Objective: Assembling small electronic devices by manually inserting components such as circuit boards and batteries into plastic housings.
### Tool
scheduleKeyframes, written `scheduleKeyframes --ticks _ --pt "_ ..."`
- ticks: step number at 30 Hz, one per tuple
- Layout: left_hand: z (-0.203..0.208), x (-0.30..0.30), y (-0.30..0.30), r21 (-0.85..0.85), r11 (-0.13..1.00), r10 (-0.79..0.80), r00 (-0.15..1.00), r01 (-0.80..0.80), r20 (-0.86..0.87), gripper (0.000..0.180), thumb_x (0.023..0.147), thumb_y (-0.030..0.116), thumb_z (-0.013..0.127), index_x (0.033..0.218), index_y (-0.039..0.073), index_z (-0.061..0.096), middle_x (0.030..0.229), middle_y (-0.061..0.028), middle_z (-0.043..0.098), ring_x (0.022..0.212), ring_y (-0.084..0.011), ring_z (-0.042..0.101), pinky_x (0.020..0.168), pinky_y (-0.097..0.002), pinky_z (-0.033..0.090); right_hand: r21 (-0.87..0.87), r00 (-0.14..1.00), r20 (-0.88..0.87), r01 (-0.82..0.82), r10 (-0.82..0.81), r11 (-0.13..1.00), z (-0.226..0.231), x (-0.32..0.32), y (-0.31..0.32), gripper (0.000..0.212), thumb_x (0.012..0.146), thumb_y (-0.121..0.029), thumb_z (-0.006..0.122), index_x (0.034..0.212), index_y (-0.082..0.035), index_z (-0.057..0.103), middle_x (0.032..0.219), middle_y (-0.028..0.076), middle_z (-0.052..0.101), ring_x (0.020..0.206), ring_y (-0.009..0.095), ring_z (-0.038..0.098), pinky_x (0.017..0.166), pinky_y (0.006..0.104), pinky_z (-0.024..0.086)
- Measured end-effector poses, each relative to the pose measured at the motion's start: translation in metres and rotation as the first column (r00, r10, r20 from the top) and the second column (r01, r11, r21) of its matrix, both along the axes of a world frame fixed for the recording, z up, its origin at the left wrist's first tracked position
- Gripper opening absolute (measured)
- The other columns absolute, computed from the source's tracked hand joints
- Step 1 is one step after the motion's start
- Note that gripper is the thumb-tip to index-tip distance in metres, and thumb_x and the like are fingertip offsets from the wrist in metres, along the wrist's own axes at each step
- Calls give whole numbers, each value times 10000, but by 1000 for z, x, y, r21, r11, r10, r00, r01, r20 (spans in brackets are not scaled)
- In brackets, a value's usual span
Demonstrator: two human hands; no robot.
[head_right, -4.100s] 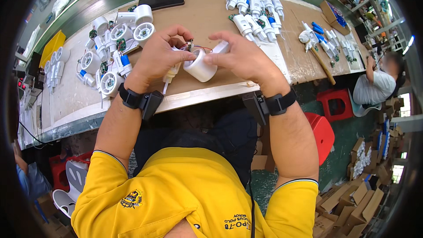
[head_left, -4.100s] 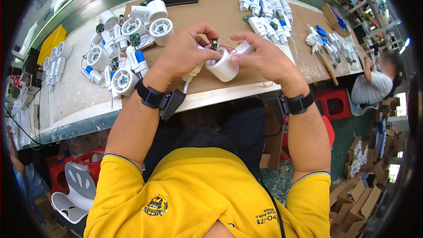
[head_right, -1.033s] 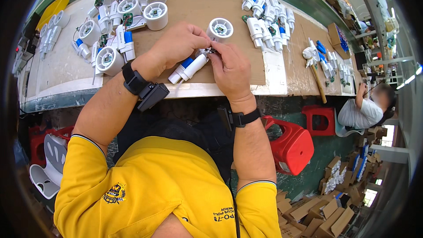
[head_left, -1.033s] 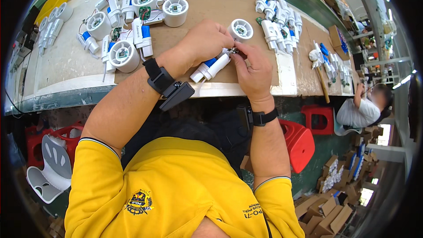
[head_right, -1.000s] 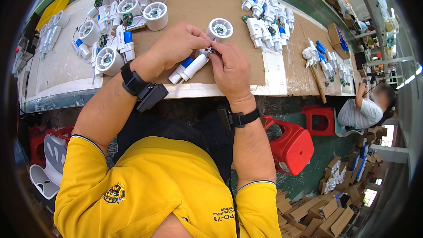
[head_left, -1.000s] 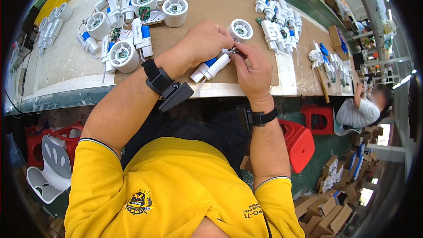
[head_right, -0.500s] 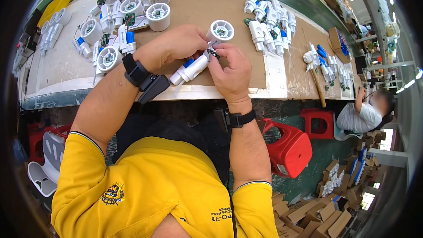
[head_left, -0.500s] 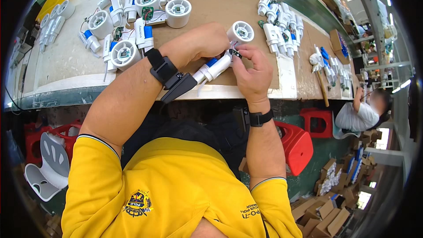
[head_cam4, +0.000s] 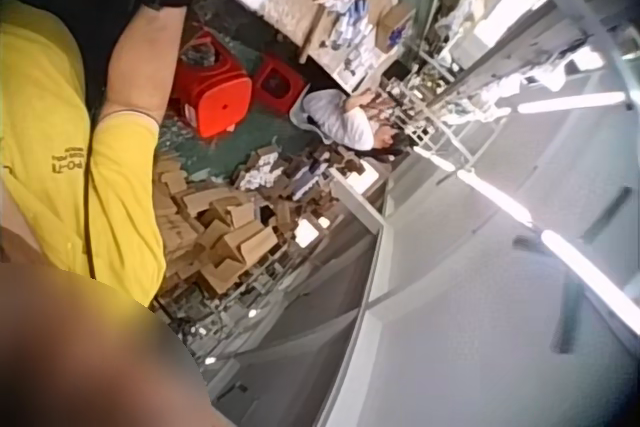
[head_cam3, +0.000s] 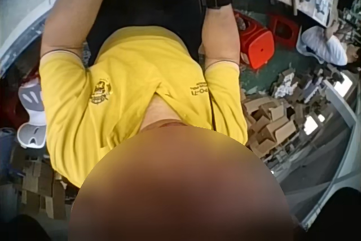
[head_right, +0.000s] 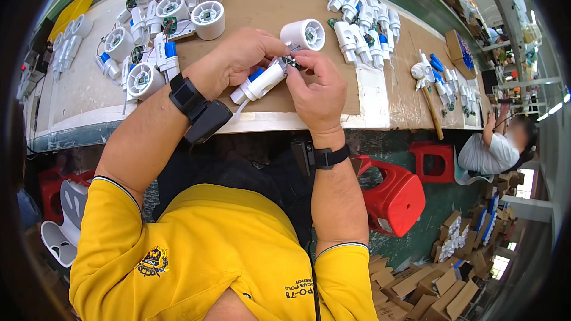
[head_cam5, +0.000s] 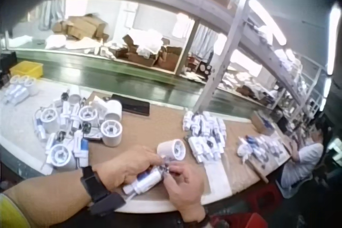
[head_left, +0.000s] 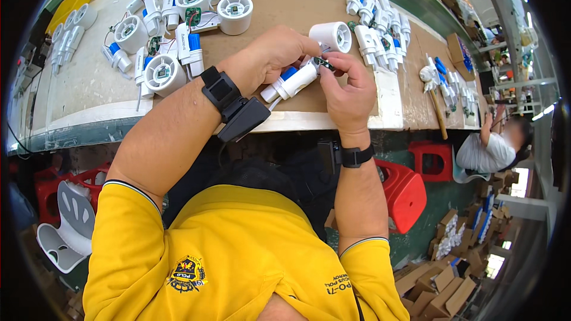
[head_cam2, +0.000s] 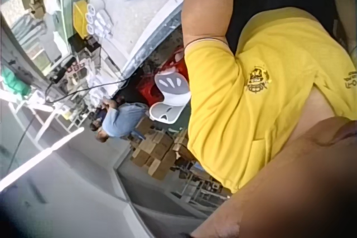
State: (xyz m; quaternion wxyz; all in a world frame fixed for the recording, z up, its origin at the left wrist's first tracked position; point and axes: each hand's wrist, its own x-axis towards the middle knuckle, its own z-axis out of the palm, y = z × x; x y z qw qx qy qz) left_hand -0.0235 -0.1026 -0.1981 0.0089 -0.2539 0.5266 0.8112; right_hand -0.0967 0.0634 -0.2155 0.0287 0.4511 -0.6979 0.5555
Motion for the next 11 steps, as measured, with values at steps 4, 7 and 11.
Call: scheduleKeyframes --ticks 4,7,11 --pt "-5 3 -7 133 990 -36 997 45 -66 278 887 97 726 1131 -2 635 952 -101 675 826 -187 649 737 -321 556 -16 999 28 -15 15 1000 -2 -3 -2 137 843 22 724 976 14 693 1012 73 718 873 112 628 792 243 503" --pt "-19 10 -10 182 982 8 959 46 -284 375 885 121 750 1214 20 600 1028 -93 674 930 -204 666 831 -337 570 -26 999 33 0 1 1000 -2 -3 -4 143 844 20 725 984 10 695 1006 70 717 854 103 620 772 237 501" --pt "-28 9 -14 154 987 8 922 56 -388 433 893 131 750 1273 24 573 1119 -87 655 969 -209 670 896 -357 570 -35 995 26 93 -92 995 -6 8 -11 158 847 7 732 1002 -8 706 1007 78 716 904 124 641 819 243 506"
